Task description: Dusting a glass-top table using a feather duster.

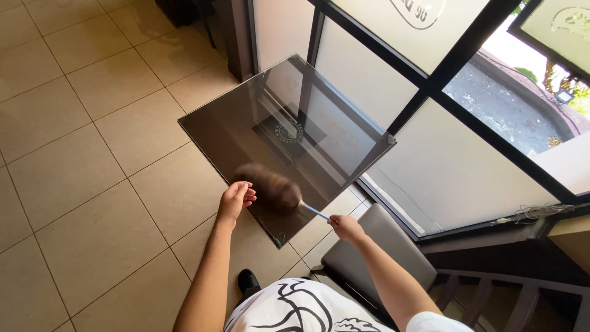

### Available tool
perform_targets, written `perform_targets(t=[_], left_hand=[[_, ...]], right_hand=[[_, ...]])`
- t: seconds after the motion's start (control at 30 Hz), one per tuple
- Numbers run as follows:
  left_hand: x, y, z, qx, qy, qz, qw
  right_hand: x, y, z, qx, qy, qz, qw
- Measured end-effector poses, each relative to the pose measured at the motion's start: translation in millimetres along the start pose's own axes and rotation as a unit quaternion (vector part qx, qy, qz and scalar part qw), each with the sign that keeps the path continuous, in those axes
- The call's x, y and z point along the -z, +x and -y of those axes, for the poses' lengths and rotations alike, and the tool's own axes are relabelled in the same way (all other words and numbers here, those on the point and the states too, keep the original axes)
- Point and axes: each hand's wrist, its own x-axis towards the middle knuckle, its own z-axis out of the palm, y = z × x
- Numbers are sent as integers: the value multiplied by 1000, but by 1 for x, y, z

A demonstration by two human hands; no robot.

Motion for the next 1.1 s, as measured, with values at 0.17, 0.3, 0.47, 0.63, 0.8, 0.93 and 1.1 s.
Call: perform_targets(t=[0.17, 0.3, 0.47, 0.63, 0.8, 0.93, 1.1], left_hand=[[22, 12, -21, -12, 5, 10, 1000], [43, 15, -31, -8, 14, 2, 1000], [71, 27, -30, 1, 16, 0, 1000], [89, 50, -37, 5, 20, 11, 1000], [112, 63, -49, -4, 13, 22, 1000], [122, 69, -54, 1, 15, 29, 999], [123, 80, -49, 16, 25, 44, 999]], right_hand=[[14, 42, -37, -39, -4, -42, 998], [27, 62, -35, -178, 61, -141, 972], [-23, 74, 4, -165, 137, -145, 966], [-61, 79, 36, 7, 98, -77, 992], [-46, 109, -42, -18, 244, 5, 970], [-19, 74, -20, -158, 330, -93, 926], [-75, 107, -51, -170, 193, -299, 919]])
